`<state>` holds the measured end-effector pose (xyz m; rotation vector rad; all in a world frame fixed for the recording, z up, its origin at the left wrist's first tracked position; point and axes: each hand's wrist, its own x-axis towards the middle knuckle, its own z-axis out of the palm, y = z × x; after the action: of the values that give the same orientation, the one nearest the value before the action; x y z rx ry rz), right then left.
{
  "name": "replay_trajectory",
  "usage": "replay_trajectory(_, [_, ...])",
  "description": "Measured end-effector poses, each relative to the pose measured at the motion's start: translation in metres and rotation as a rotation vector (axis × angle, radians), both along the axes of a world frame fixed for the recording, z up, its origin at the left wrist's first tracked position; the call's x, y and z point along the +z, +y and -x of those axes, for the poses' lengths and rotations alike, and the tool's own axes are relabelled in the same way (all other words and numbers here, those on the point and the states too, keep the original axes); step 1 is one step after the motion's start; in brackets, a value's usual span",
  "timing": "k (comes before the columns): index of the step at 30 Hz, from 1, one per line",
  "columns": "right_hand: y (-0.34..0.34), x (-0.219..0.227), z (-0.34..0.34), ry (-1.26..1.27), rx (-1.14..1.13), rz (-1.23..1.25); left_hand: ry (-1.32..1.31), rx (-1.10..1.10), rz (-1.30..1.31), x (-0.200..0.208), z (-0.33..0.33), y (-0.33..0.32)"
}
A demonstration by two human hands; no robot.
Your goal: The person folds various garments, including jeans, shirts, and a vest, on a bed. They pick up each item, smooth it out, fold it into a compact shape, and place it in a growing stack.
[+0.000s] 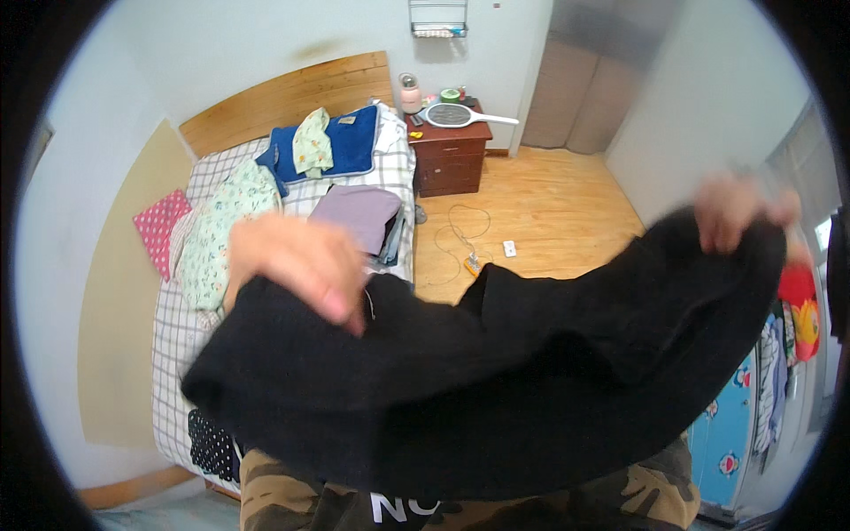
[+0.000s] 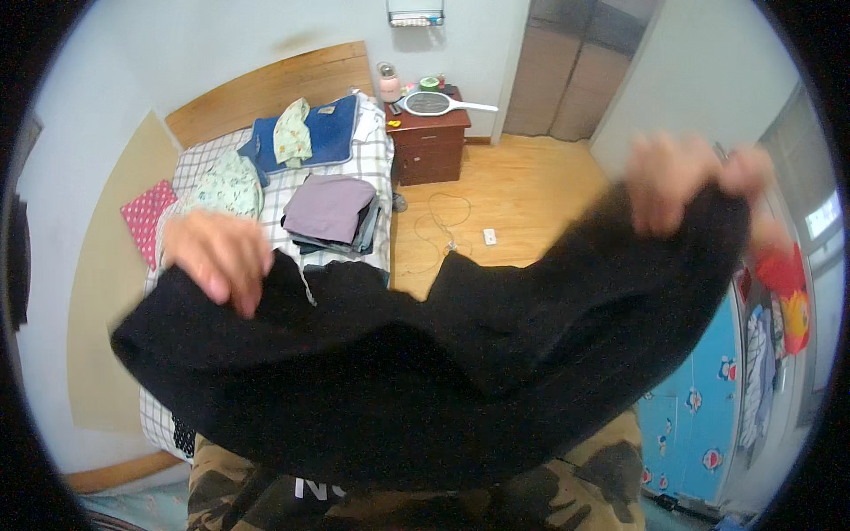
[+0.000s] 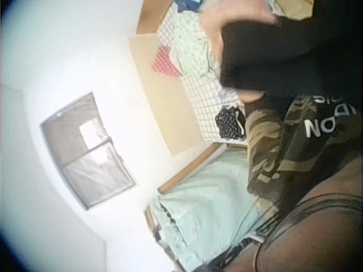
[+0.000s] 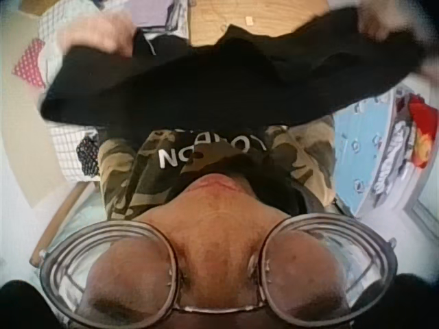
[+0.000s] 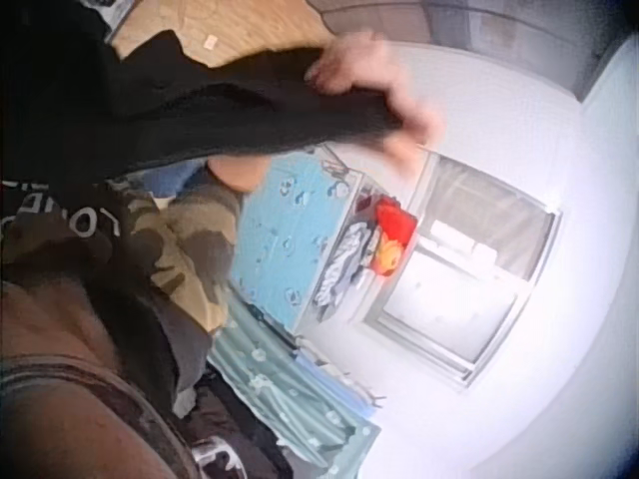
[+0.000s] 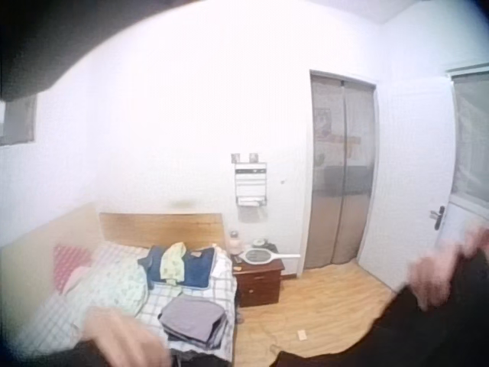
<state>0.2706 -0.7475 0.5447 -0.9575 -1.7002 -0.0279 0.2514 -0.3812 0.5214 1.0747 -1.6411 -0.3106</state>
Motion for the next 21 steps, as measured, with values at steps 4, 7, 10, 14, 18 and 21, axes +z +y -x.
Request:
replay_trajectory(4, [0.074, 0.012, -0.046, 0.121, 0.374, 0.023, 0.220, 0.428, 0.261, -0.015, -0.035, -0.102])
replay_trajectory(7, [0.089, 0.034, -0.082, -0.208, 0.255, 0.046, 0.253, 0.528, 0.107, -0.012, -0.045, -0.118])
replay_trajectory(10, [0.077, 0.025, -0.059, -0.033, -0.758, -0.043, 0.359, 0.602, 0.056, -0.008, -0.042, -0.112])
replay_trajectory(14, [0.080, 0.040, -0.015, 0.387, -1.052, 0.386, 0.408, 0.941, -0.007, -0.012, -0.040, -0.099])
replay_trajectory(18, [0.099, 0.060, 0.040, 0.036, -1.093, 1.013, 0.311, 0.929, 0.133, -0.019, -0.040, -0.095])
replay_trajectory(21, [0.114, 0.057, 0.061, -0.317, -1.260, 1.020, 0.162, 1.132, 0.189, -0.021, -0.031, -0.096])
